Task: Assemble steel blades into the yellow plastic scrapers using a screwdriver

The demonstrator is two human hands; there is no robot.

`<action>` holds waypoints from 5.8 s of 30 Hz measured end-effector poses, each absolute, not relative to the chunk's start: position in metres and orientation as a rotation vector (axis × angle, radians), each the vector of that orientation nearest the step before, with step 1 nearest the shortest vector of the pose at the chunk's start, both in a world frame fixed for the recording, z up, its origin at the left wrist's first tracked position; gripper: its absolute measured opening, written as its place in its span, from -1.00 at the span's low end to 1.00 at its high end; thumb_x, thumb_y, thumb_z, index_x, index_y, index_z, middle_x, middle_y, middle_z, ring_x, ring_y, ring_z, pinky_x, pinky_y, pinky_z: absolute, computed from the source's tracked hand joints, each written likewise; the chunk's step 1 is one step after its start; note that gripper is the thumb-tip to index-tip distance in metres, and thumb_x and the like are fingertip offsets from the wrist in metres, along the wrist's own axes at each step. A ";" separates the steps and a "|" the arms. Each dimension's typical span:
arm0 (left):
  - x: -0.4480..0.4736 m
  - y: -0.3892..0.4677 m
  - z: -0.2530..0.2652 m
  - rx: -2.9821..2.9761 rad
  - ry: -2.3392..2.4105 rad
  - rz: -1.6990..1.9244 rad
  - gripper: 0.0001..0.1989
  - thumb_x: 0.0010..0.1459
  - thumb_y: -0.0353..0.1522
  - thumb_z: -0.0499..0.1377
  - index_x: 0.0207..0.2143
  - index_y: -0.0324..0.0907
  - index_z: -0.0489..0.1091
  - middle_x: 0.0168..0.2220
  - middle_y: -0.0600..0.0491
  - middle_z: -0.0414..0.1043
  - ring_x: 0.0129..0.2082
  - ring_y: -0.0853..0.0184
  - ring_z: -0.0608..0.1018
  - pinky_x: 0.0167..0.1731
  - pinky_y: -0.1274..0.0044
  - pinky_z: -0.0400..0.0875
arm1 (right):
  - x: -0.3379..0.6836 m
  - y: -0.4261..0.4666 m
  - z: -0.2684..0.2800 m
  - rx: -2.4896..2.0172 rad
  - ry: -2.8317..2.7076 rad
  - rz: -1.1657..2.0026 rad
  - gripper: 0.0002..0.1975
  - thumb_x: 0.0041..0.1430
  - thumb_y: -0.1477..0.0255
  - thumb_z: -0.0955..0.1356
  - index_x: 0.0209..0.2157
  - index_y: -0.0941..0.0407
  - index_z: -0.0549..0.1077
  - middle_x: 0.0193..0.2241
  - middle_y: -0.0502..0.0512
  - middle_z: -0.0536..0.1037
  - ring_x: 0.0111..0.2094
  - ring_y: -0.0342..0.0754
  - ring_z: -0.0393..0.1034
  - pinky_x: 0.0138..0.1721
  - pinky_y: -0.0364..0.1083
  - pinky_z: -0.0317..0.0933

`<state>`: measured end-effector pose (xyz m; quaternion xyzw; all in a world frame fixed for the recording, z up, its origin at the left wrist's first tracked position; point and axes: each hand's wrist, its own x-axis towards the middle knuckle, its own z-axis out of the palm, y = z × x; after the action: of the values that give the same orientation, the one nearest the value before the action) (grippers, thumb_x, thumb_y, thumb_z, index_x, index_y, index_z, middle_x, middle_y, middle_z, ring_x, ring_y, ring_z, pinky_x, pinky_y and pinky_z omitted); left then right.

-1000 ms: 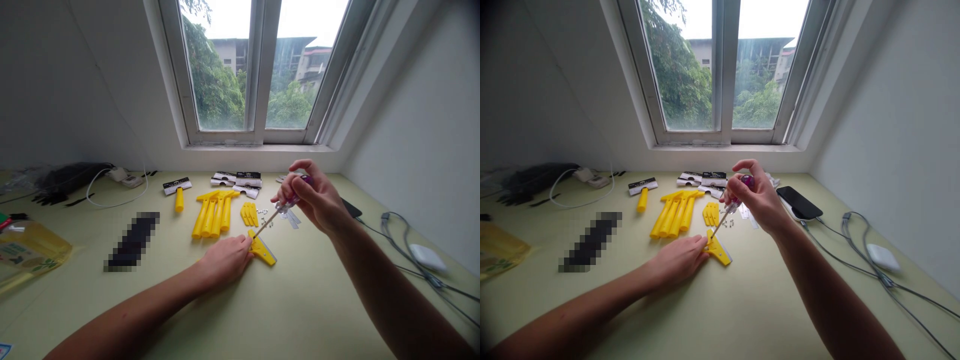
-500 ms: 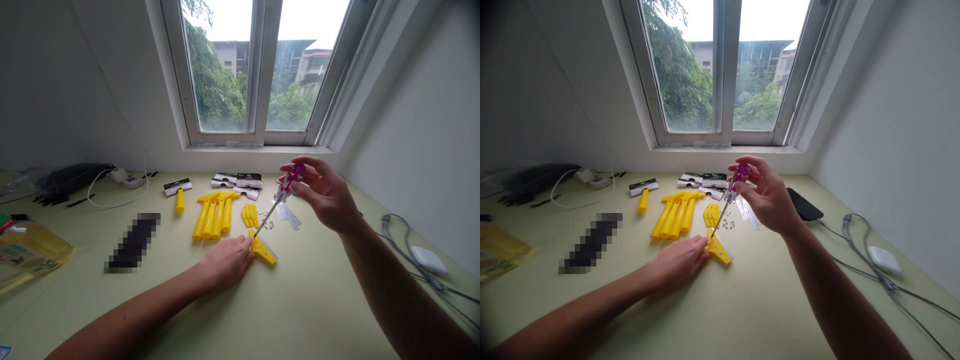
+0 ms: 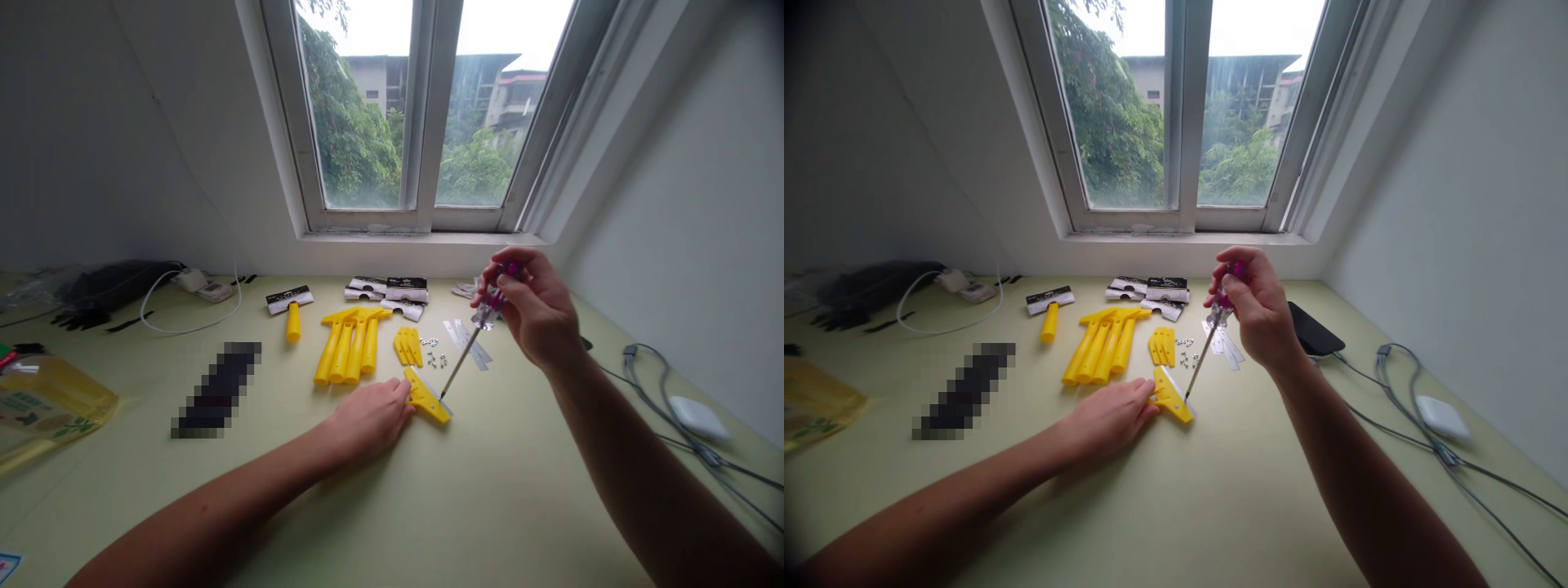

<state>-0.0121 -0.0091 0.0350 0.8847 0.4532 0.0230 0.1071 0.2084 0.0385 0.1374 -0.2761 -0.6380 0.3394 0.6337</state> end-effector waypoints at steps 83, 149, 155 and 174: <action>-0.012 -0.010 0.036 2.558 1.314 0.080 -0.66 0.32 -0.18 -0.19 -0.15 -0.15 0.27 -0.22 -0.05 0.45 -0.30 0.22 0.51 -0.33 0.46 0.39 | 0.191 0.029 0.129 -0.536 -1.413 0.858 -0.84 0.20 0.44 0.27 -0.16 -0.02 0.32 -0.31 0.02 0.34 -0.40 -0.11 0.30 -0.42 -0.09 0.30; -0.004 -0.017 0.018 2.837 1.355 0.080 -0.73 0.34 -0.25 -0.13 -0.17 -0.18 0.28 -0.24 -0.02 0.41 -0.28 0.23 0.40 -0.30 0.39 0.26 | 0.223 -0.010 0.168 -0.795 -1.942 0.569 -0.78 0.12 0.42 0.39 -0.26 0.00 0.26 -0.17 0.08 0.56 -0.16 0.04 0.49 -0.13 0.06 0.42; -0.004 -0.017 0.019 2.833 1.347 0.099 -0.72 0.34 -0.25 -0.14 -0.18 -0.18 0.28 -0.24 -0.03 0.41 -0.27 0.22 0.41 -0.29 0.37 0.27 | 0.223 -0.012 0.174 -1.107 -2.086 0.297 -0.79 0.27 0.31 0.19 -0.10 0.01 0.32 -0.22 0.14 0.56 -0.25 0.10 0.50 -0.32 0.04 0.36; -0.005 -0.016 0.019 2.753 1.381 0.096 -0.72 0.34 -0.25 -0.14 -0.15 -0.19 0.27 -0.22 -0.05 0.40 -0.27 0.21 0.41 -0.30 0.40 0.31 | 0.202 -0.012 0.164 -0.999 -1.908 0.279 -0.86 0.26 0.33 0.22 -0.16 0.02 0.18 -0.25 0.10 0.41 -0.34 -0.03 0.39 -0.38 -0.06 0.30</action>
<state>-0.0045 -0.0164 0.0185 0.8930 0.4479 0.0312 0.0300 0.2021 -0.0115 0.1639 -0.4070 -0.7772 0.1135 0.4662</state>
